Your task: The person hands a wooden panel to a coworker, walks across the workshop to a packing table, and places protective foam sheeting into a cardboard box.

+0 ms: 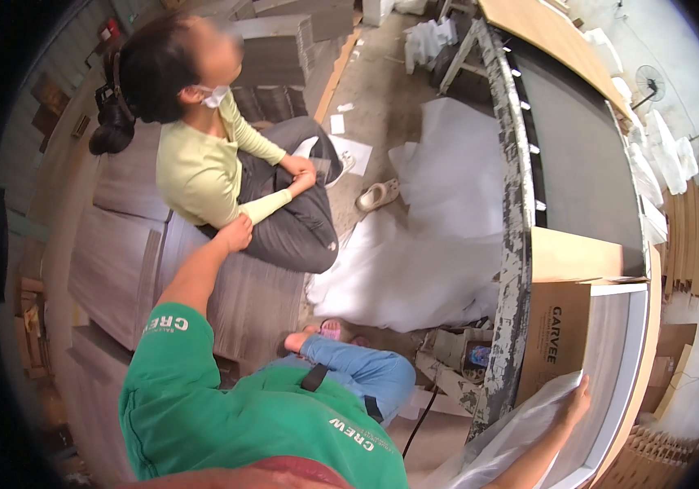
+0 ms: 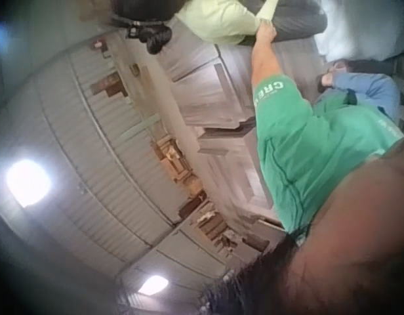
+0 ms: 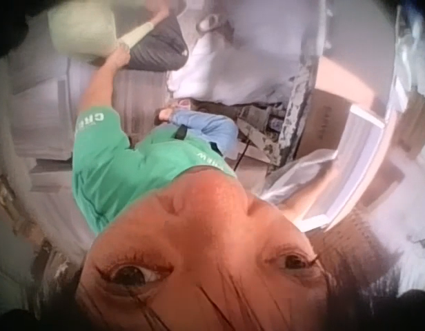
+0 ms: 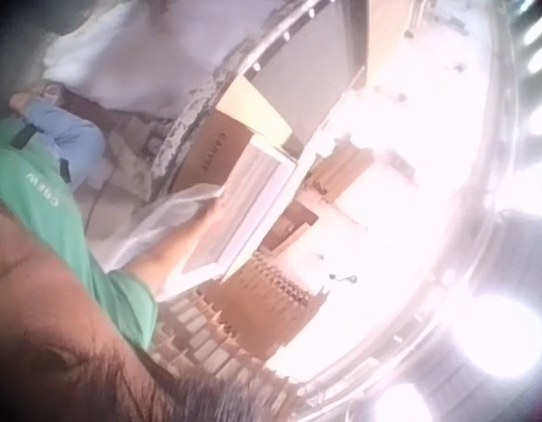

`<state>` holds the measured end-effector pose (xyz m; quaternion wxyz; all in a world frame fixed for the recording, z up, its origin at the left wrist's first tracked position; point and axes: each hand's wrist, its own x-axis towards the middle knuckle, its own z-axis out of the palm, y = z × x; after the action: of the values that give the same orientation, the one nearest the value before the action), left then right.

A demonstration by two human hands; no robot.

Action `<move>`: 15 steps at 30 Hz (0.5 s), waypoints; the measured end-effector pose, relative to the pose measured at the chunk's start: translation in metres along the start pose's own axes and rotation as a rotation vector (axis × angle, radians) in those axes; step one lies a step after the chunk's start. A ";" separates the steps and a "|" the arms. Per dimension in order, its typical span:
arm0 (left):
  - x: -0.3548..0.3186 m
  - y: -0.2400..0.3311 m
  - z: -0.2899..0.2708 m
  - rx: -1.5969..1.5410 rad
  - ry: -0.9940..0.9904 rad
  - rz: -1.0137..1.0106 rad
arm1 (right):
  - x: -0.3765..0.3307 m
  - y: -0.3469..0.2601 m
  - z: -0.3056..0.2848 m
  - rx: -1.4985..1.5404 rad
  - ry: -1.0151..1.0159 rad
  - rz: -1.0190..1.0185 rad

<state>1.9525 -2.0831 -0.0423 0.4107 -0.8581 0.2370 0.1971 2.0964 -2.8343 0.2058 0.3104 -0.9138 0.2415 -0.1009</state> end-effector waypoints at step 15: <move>0.042 0.221 -0.122 -1.212 -0.217 0.115 | 0.012 0.012 -0.001 0.028 0.059 -0.041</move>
<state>1.8778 -2.3125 -0.1286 -0.1394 -0.8997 0.0856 0.4046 2.1023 -2.8490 0.2000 0.3140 -0.9107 0.2304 -0.1375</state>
